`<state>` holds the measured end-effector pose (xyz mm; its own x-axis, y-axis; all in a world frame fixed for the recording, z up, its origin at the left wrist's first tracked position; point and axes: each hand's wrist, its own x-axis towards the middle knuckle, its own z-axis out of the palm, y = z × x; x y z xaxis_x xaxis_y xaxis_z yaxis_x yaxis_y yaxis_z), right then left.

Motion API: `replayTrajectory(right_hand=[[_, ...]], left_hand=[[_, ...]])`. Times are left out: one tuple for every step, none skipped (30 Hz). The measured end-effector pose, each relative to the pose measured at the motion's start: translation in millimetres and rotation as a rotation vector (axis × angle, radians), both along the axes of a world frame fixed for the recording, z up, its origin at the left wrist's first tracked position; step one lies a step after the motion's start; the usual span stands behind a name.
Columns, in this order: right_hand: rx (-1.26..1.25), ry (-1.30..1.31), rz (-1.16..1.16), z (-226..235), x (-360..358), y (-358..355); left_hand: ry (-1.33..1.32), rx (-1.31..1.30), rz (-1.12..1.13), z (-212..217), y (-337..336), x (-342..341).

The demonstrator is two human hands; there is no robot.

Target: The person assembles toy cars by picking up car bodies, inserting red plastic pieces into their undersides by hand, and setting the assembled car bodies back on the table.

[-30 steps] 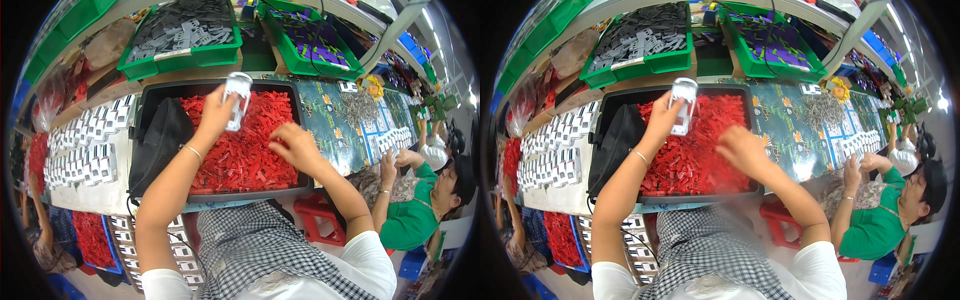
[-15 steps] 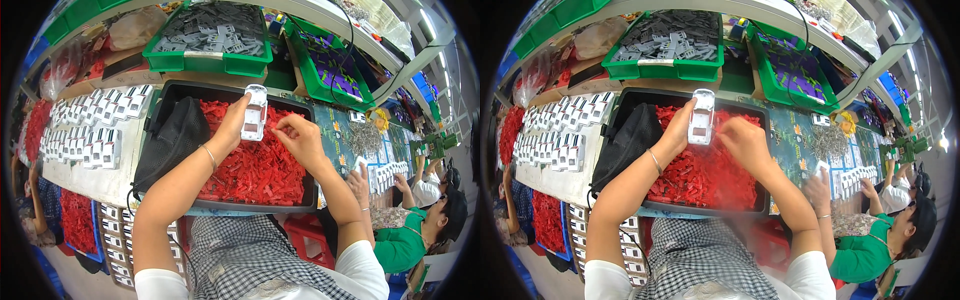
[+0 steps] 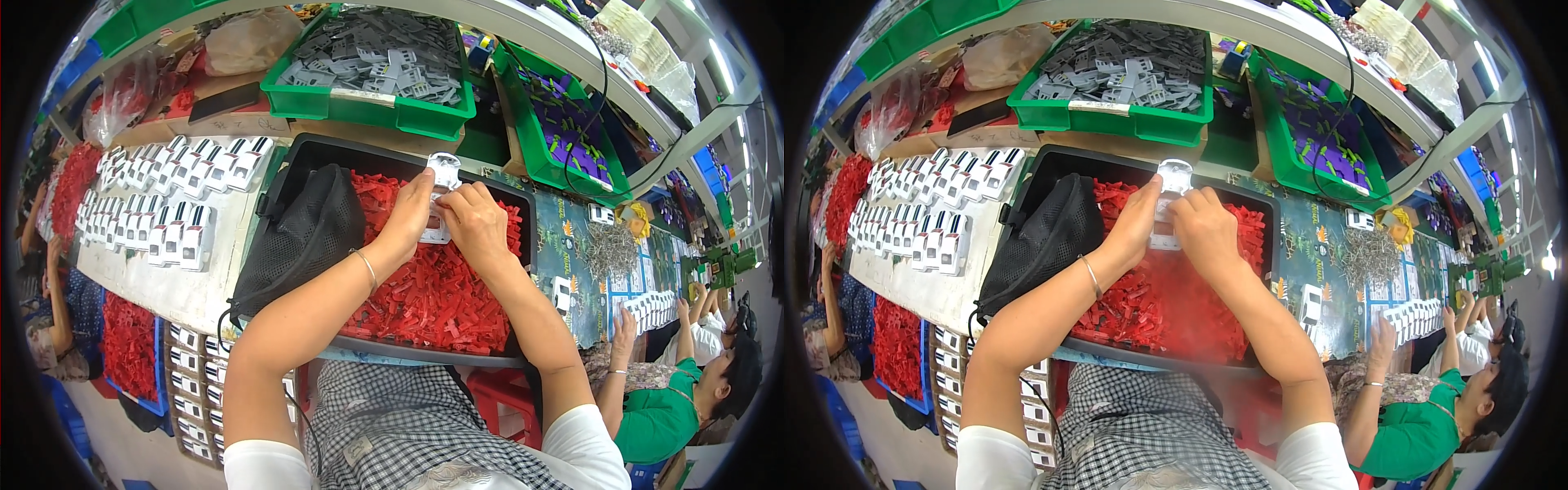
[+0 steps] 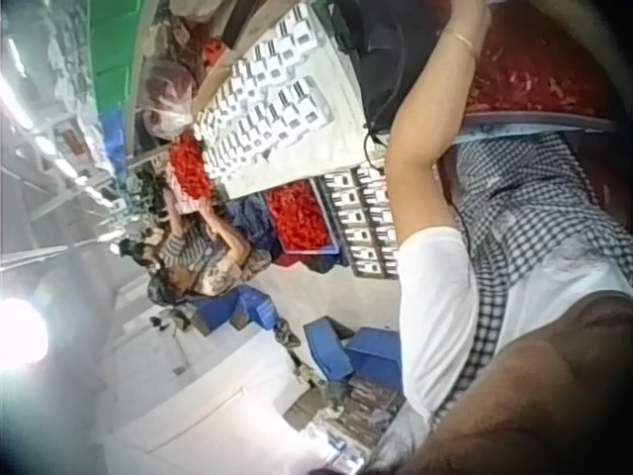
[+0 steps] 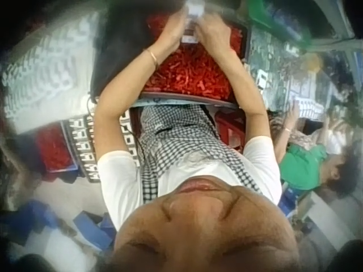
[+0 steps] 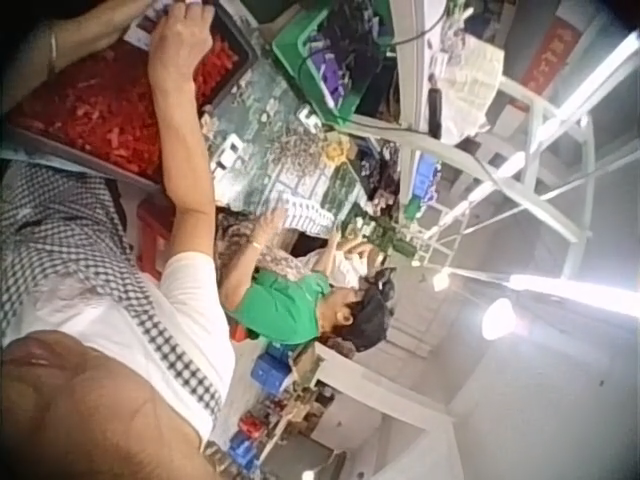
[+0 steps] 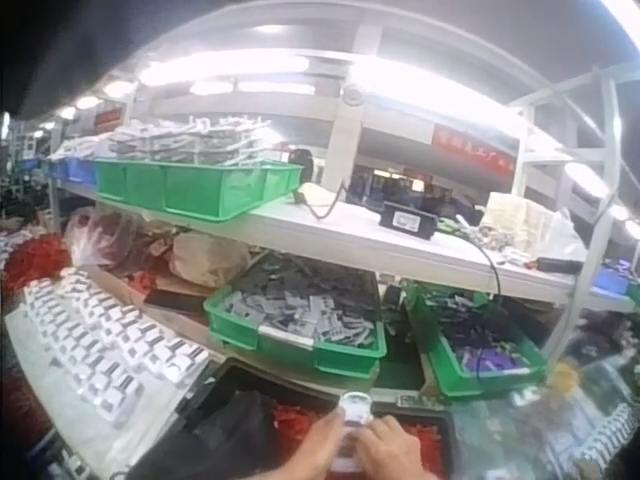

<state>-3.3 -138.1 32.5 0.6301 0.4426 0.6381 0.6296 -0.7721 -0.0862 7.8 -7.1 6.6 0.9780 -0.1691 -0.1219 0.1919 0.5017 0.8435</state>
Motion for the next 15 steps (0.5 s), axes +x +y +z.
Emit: replayTrajectory(right_hand=[[0.001, 0.001, -0.002, -1.1, 0.3, -0.8], [-0.043, 0.004, -0.033, -2.2, 0.0, -1.6], [-0.084, 0.007, -0.061, -4.0, -0.9, -0.6], [-0.081, 0.010, -0.061, -6.1, -1.6, 0.0], [-0.059, 0.065, -0.041, -8.3, -2.1, 0.4], [-0.039, 0.120, -0.018, -10.0, -2.5, 1.4], [0.004, 0.199, 0.019, -8.7, -5.1, 3.0], [0.007, 0.199, 0.020, -9.1, -6.2, 2.7], [0.023, 0.267, 0.073, -9.3, -6.8, 0.9], [0.038, 0.334, 0.126, -9.3, -6.9, -0.4], [0.039, 0.334, 0.127, -8.2, -6.9, -1.1], [0.052, 0.320, 0.131, -6.1, -7.2, -0.5], [0.065, 0.306, 0.135, -3.9, -7.6, 0.5], [0.066, 0.306, 0.138, -1.5, -8.2, 1.9], [0.060, 0.264, 0.112, 0.9, -8.9, 2.0]], left_hand=[[-0.013, 0.044, -0.001, 2.7, -0.3, -1.9], [-0.026, 0.089, -0.003, 3.9, -1.2, -2.7], [-0.024, 0.092, -0.004, 2.4, -0.6, -3.3], [-0.022, 0.098, -0.018, 0.8, -0.3, -3.6], [-0.021, 0.104, -0.032, -0.5, -0.7, -3.8], [-0.020, 0.107, -0.031, -4.0, -1.5, -2.7], [-0.029, 0.095, 0.003, -7.2, -2.5, -1.4], [-0.039, 0.083, 0.037, -10.3, -3.0, -0.2], [-0.039, 0.085, 0.037, -11.2, -3.6, 0.9], [-0.002, 0.059, 0.045, -12.0, -3.6, 2.3], [0.035, 0.033, 0.053, -12.8, -3.4, 3.8], [0.035, 0.035, 0.056, -15.0, -2.5, 5.7], [0.002, 0.039, 0.060, -17.2, -1.3, 7.7], [-0.032, 0.043, 0.065, -19.7, -0.3, 9.1], [-0.031, 0.043, 0.066, -16.8, -0.3, 8.2]])
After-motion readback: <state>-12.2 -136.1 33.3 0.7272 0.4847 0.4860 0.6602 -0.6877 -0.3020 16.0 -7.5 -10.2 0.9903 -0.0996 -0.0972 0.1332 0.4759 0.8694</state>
